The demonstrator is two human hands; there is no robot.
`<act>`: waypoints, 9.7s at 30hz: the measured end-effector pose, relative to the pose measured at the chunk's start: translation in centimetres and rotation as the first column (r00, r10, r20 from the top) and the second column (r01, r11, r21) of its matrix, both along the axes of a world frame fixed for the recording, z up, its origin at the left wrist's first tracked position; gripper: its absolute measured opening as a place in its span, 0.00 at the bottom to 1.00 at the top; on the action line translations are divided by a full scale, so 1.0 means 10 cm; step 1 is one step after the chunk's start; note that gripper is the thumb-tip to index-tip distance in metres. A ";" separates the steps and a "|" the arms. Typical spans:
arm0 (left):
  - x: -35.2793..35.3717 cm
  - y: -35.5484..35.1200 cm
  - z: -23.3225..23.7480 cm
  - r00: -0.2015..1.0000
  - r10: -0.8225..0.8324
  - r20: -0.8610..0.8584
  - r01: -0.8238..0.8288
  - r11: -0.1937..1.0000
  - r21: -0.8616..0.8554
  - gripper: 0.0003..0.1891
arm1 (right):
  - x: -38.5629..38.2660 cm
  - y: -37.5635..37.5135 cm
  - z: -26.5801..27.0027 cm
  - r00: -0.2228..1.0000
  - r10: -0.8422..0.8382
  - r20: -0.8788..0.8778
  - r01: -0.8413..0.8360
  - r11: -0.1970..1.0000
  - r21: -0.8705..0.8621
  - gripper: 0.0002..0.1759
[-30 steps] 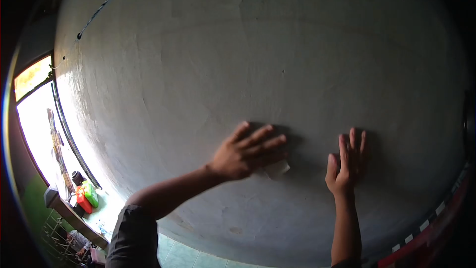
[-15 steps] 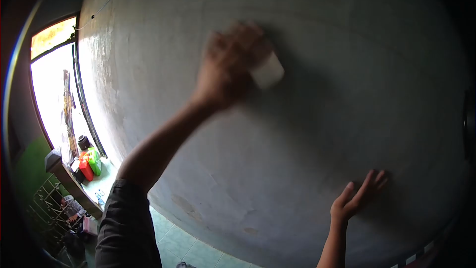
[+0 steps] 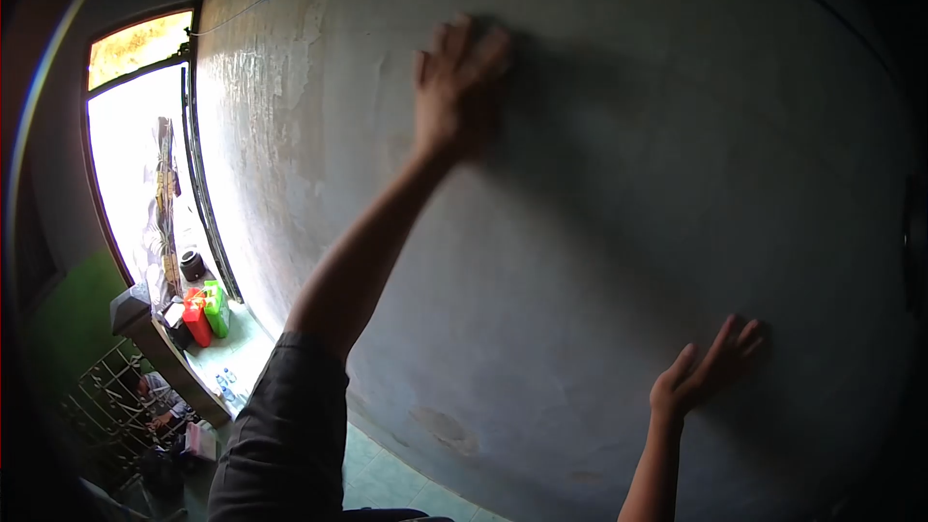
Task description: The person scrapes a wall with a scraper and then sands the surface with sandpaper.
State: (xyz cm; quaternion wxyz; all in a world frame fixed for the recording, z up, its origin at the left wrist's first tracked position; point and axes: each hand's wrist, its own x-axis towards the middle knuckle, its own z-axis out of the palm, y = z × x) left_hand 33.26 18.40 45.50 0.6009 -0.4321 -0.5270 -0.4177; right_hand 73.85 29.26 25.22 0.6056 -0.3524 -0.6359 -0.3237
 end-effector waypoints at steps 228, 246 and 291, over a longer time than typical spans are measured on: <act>-3.76 -1.47 -3.29 0.956 -0.201 0.213 0.224 0.970 -0.091 0.36 | -4.67 -1.51 1.86 0.524 -0.128 0.842 -0.436 0.809 0.394 0.08; -2.90 -1.67 -3.66 0.820 -0.301 0.487 0.424 0.890 -0.165 0.33 | -3.31 -1.16 0.32 0.981 0.134 -0.138 -0.100 0.969 0.226 0.08; 0.54 -0.46 -3.85 0.618 -0.089 0.781 0.459 0.847 -0.267 0.49 | -0.50 -0.17 -0.94 0.749 0.032 -0.662 -0.080 0.996 -0.042 0.03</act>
